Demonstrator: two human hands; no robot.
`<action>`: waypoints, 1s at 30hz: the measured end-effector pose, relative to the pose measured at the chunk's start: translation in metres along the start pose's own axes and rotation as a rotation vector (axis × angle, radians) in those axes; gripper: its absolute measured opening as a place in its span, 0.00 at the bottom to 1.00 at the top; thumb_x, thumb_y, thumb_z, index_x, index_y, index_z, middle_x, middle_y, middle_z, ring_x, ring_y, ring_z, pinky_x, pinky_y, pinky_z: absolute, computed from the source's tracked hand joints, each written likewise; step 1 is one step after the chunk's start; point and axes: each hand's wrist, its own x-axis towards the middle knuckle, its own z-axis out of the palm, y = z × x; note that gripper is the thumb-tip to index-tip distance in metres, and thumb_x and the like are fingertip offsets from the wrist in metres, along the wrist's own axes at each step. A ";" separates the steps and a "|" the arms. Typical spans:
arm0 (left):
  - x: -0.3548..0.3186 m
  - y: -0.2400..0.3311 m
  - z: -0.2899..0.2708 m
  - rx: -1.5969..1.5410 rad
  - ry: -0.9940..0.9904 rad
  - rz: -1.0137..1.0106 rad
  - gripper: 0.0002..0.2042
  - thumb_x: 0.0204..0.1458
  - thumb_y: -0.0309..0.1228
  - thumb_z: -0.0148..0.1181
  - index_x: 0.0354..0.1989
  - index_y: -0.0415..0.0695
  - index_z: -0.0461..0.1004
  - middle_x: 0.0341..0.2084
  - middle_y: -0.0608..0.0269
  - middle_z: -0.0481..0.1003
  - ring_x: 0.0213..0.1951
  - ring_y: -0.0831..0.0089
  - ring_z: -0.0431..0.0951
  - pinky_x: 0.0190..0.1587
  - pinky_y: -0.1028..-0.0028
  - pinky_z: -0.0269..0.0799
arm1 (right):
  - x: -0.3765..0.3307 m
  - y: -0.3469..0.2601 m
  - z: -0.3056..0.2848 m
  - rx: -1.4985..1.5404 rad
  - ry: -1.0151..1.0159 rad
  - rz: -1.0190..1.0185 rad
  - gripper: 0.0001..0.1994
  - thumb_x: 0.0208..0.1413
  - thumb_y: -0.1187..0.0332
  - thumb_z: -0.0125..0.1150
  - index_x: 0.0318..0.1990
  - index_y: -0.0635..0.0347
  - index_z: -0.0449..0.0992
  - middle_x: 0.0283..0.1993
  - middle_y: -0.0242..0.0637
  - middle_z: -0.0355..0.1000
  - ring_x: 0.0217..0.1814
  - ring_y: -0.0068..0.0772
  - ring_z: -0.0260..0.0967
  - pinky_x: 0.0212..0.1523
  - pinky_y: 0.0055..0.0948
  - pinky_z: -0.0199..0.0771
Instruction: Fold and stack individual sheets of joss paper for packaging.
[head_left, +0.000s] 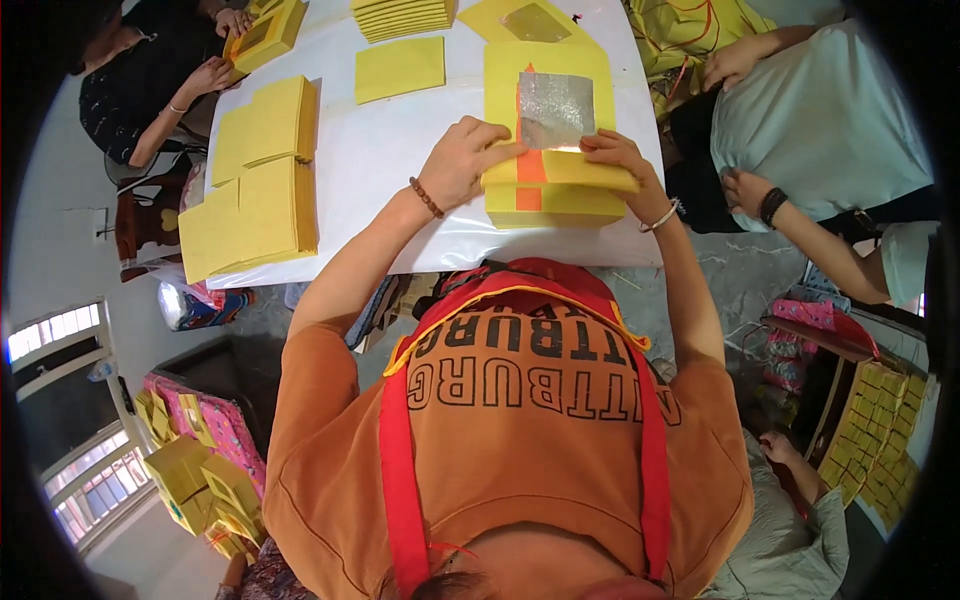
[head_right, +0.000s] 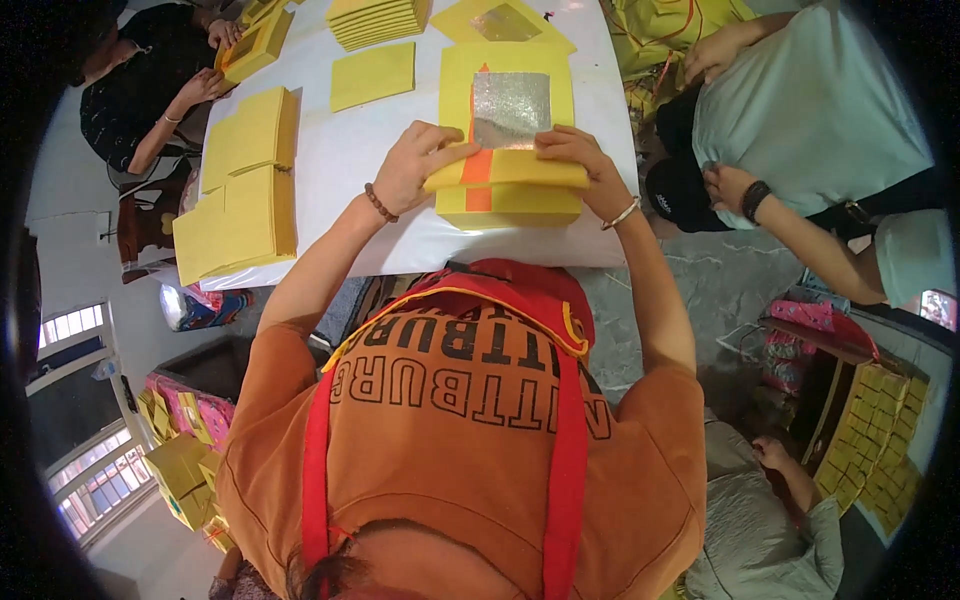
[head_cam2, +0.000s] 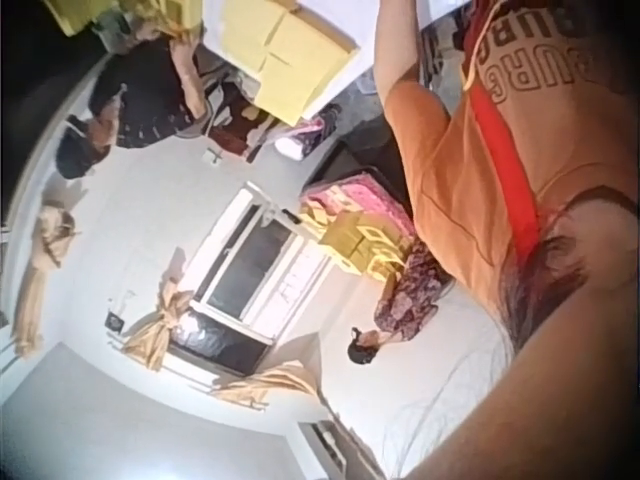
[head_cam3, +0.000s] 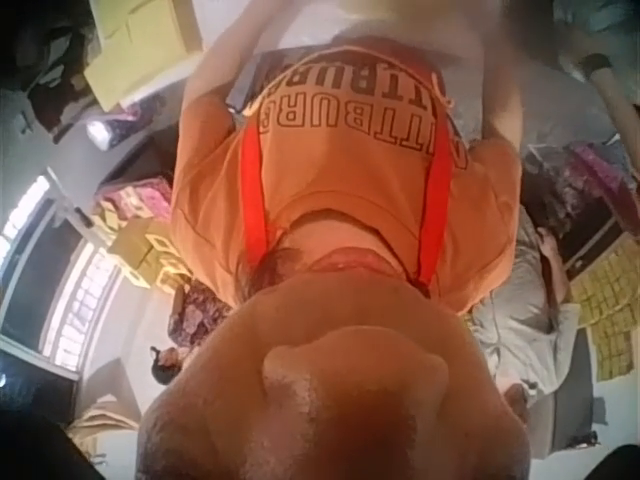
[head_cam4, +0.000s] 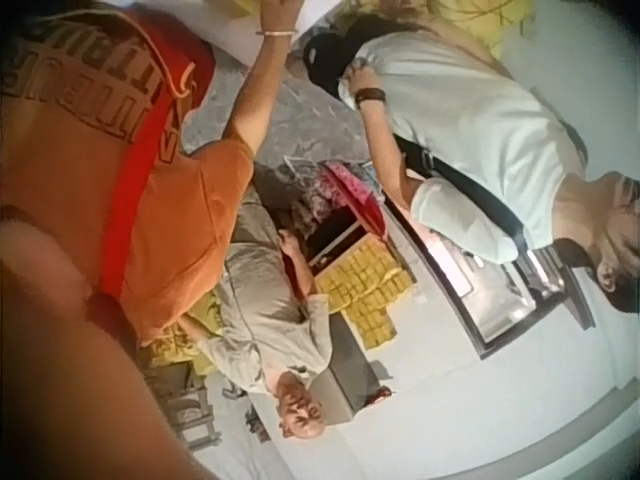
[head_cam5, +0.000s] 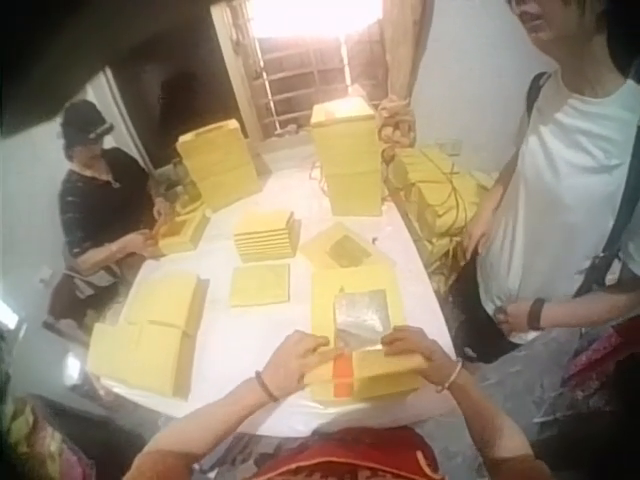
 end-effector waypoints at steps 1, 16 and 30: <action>0.003 0.000 -0.001 0.001 0.007 -0.001 0.21 0.39 0.31 0.59 0.46 0.46 0.70 0.42 0.61 0.70 0.41 0.66 0.68 0.44 0.69 0.61 | 0.004 -0.005 -0.004 -0.075 -0.014 -0.031 0.15 0.49 0.71 0.54 0.47 0.56 0.71 0.53 0.36 0.66 0.61 0.41 0.54 0.62 0.35 0.47; -0.003 0.035 -0.026 -0.391 -0.060 -0.296 0.09 0.48 0.28 0.50 0.39 0.43 0.70 0.31 0.57 0.73 0.36 0.60 0.72 0.37 0.69 0.68 | 0.003 -0.055 -0.016 -0.133 -0.205 -0.022 0.13 0.46 0.70 0.58 0.42 0.59 0.73 0.43 0.38 0.71 0.44 0.38 0.69 0.42 0.29 0.69; 0.030 -0.003 0.011 -0.628 0.026 -0.914 0.13 0.48 0.36 0.54 0.36 0.38 0.70 0.21 0.53 0.74 0.23 0.59 0.74 0.28 0.67 0.67 | 0.036 -0.053 0.017 0.150 0.552 0.650 0.13 0.47 0.70 0.61 0.40 0.64 0.73 0.33 0.40 0.73 0.30 0.22 0.71 0.29 0.23 0.68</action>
